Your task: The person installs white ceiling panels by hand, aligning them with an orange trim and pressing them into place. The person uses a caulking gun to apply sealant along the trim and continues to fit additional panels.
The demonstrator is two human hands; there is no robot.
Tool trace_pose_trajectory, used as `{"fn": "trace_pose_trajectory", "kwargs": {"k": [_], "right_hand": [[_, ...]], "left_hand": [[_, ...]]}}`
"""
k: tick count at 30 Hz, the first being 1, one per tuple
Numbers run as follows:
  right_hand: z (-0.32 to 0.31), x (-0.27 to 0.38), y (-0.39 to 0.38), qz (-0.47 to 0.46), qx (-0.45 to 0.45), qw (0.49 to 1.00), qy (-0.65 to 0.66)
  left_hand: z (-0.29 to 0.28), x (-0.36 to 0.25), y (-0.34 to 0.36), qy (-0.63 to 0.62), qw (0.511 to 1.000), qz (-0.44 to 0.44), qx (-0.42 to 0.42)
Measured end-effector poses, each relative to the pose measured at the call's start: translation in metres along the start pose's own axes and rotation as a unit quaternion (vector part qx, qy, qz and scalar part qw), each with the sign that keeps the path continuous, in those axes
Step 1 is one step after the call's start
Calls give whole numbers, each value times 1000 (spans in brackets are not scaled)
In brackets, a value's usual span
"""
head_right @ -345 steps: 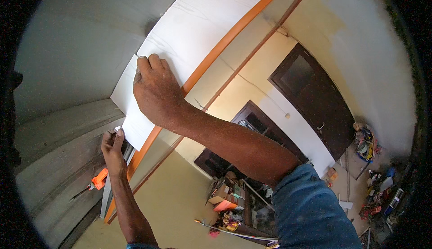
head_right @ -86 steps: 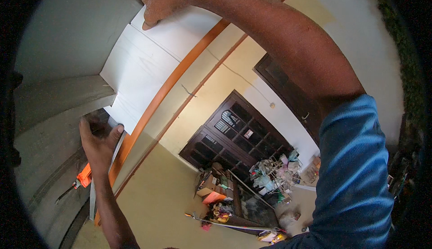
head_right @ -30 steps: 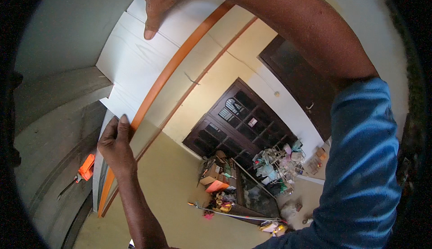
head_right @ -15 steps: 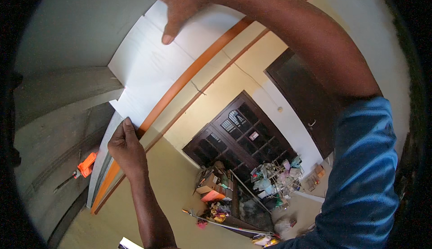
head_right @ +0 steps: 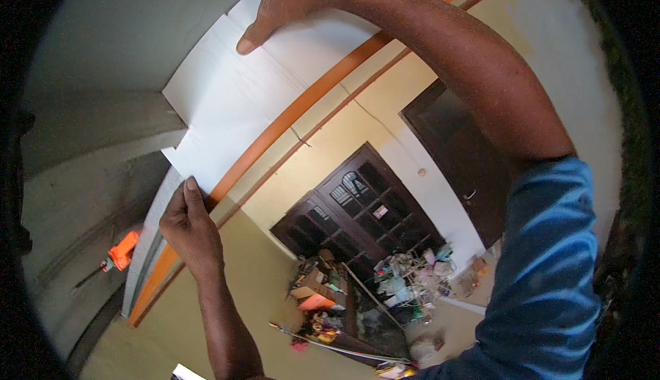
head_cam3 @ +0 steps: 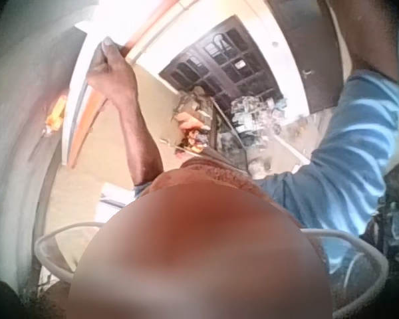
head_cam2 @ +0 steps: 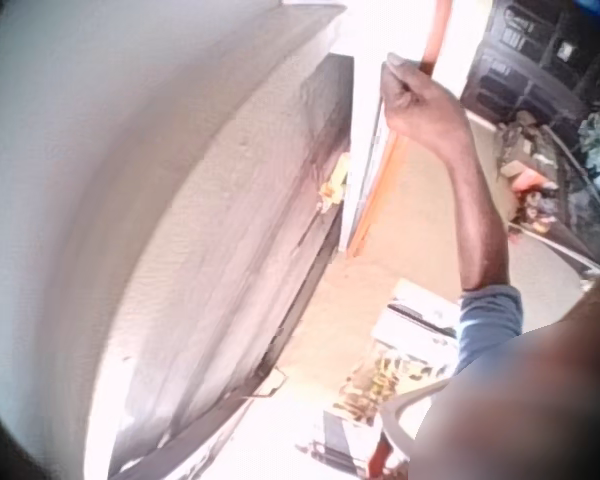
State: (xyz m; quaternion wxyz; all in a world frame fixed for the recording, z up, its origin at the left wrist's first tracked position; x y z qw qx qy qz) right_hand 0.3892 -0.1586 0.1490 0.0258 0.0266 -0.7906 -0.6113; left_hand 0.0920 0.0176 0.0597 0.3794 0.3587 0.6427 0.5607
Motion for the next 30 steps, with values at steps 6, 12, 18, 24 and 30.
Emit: {"fn": "trace_pose_trajectory", "kwargs": {"k": [6,12,18,24,30], "right_hand": [[1,-13,12,-74,-48,991,-100],[27,-35,28,-102,-143,949,-263],[39,-42,42,-143,-231,938,-216],[33,-24,23,-48,-193,953,-230],[96,106,-71,-499,-296,809,-92]], "left_hand": [[-6,5,5,-31,998,13,50],[-14,8,13,-38,991,37,124],[-10,11,12,-70,991,-1,113],[-11,10,22,-99,984,3,145],[-15,18,26,-98,980,14,171]]}}
Point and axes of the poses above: each hand's wrist, its own y-axis towards the middle knuckle, its own z-axis out of the palm, x = y × z, the point moved 5 cm from there along y, towards the middle knuckle, and after that the axes turned 4 degrees about -z, right-handed, at the moved point
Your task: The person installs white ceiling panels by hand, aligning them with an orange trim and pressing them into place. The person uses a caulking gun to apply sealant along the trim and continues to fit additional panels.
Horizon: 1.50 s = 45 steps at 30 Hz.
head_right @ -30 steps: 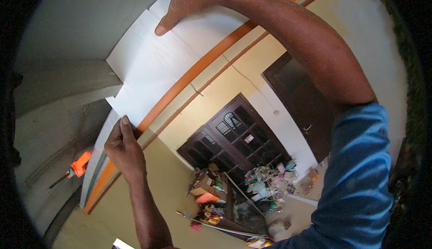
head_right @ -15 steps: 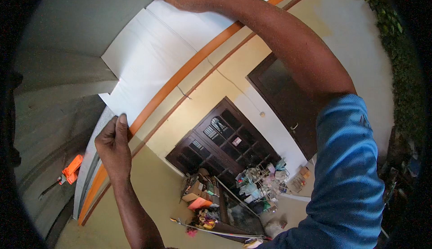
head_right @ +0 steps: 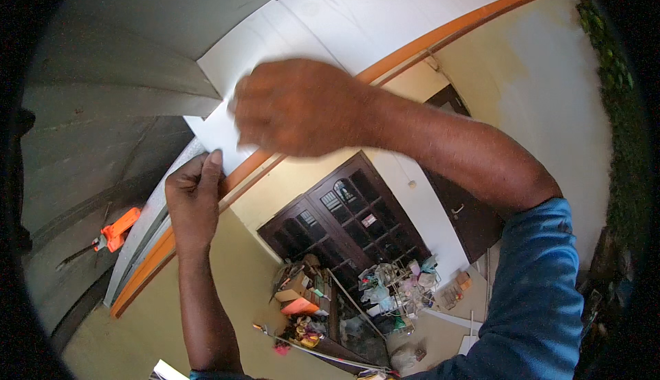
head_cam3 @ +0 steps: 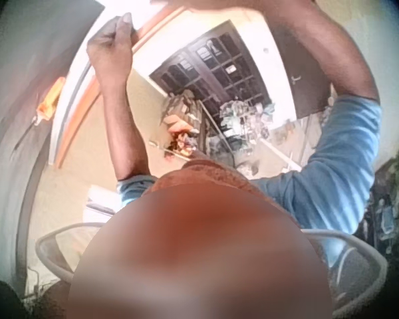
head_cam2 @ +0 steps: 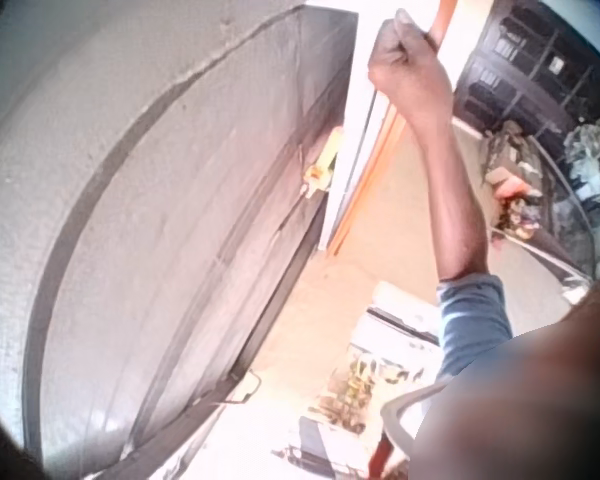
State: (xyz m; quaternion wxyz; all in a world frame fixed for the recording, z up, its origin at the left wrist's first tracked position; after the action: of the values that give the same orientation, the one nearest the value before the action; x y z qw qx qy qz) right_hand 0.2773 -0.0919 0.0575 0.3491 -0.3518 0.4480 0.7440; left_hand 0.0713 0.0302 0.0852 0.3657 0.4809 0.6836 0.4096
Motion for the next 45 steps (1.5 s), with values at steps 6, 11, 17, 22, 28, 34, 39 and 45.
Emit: {"fn": "trace_pose_trajectory", "kwargs": {"k": [6,11,17,22,28,34,39,45], "right_hand": [[40,26,14,-35,53,995,76],[42,30,29,-75,109,990,38],[75,13,52,-153,110,975,116],[91,11,57,-144,117,972,145],[96,12,53,-166,127,971,116],[96,12,49,-164,100,972,134],[93,11,50,-139,114,971,158],[84,3,50,-123,94,968,199]], "left_hand": [[-16,-11,2,83,995,54,-22],[-44,-33,21,218,927,241,-186],[-54,2,36,142,990,13,-2],[-52,22,46,98,995,8,-9],[-49,33,62,54,998,18,28],[-49,35,59,53,999,5,10],[-52,39,62,65,998,3,-9],[-47,35,64,28,999,-18,34]]}}
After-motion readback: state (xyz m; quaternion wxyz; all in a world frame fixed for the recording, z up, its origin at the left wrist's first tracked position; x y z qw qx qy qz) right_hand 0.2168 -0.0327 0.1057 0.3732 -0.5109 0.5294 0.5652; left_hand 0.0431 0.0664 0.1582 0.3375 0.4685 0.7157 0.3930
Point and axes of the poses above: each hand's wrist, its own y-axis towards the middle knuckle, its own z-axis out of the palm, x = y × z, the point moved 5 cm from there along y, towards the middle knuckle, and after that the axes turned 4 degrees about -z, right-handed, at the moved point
